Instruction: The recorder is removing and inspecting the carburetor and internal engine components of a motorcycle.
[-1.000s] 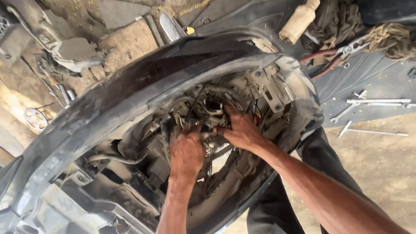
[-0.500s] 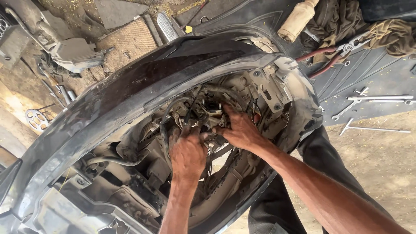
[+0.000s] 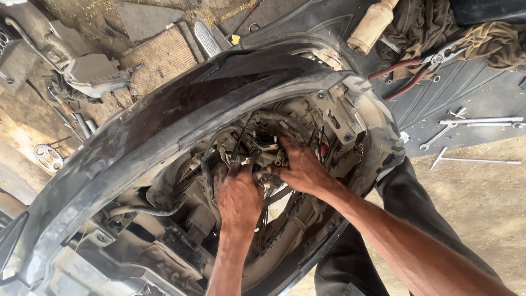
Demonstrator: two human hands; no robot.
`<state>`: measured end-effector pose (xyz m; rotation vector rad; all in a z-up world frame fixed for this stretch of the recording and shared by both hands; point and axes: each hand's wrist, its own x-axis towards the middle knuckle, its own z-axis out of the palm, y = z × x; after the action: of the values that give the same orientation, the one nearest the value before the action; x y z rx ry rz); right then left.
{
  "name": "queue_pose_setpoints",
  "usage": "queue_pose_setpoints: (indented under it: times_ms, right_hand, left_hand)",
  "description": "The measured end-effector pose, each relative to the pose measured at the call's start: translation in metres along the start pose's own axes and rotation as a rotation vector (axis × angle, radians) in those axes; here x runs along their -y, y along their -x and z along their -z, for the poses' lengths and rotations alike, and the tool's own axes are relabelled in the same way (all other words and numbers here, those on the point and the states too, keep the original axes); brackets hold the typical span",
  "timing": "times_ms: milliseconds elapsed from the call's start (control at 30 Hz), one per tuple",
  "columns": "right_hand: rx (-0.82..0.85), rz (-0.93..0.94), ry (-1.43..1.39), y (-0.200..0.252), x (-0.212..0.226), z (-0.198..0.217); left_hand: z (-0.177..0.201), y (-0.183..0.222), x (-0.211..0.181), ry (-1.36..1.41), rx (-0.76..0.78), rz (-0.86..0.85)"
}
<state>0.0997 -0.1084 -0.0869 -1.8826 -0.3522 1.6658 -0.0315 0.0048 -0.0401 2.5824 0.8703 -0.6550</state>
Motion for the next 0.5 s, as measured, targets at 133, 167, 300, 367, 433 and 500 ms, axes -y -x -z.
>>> queue_pose_setpoints:
  times_ms: [133,167,300,367,433,500]
  right_hand:
    - [-0.221,0.446,0.030,-0.022,-0.055,-0.029]
    - [-0.158,0.306,0.006,-0.015,-0.040,-0.021]
    - [0.062,-0.084,0.069,0.002,0.009,0.006]
    - [-0.012,0.063,0.023,-0.009,-0.019,-0.011]
    - [-0.092,0.202,-0.024,-0.012,-0.029,-0.016]
    - [-0.048,0.100,-0.016,-0.009,-0.020,-0.010]
  left_hand:
    - [-0.007,0.001,0.004,0.077,0.220,0.175]
    - [-0.013,0.001,0.006,0.042,0.158,0.144]
    - [0.006,-0.004,-0.016,-0.045,-0.046,0.051]
    - [0.009,-0.001,-0.012,0.042,-0.012,0.085]
    - [0.016,-0.001,-0.013,0.133,0.026,0.112]
    - [0.027,-0.004,-0.020,0.086,-0.043,-0.009]
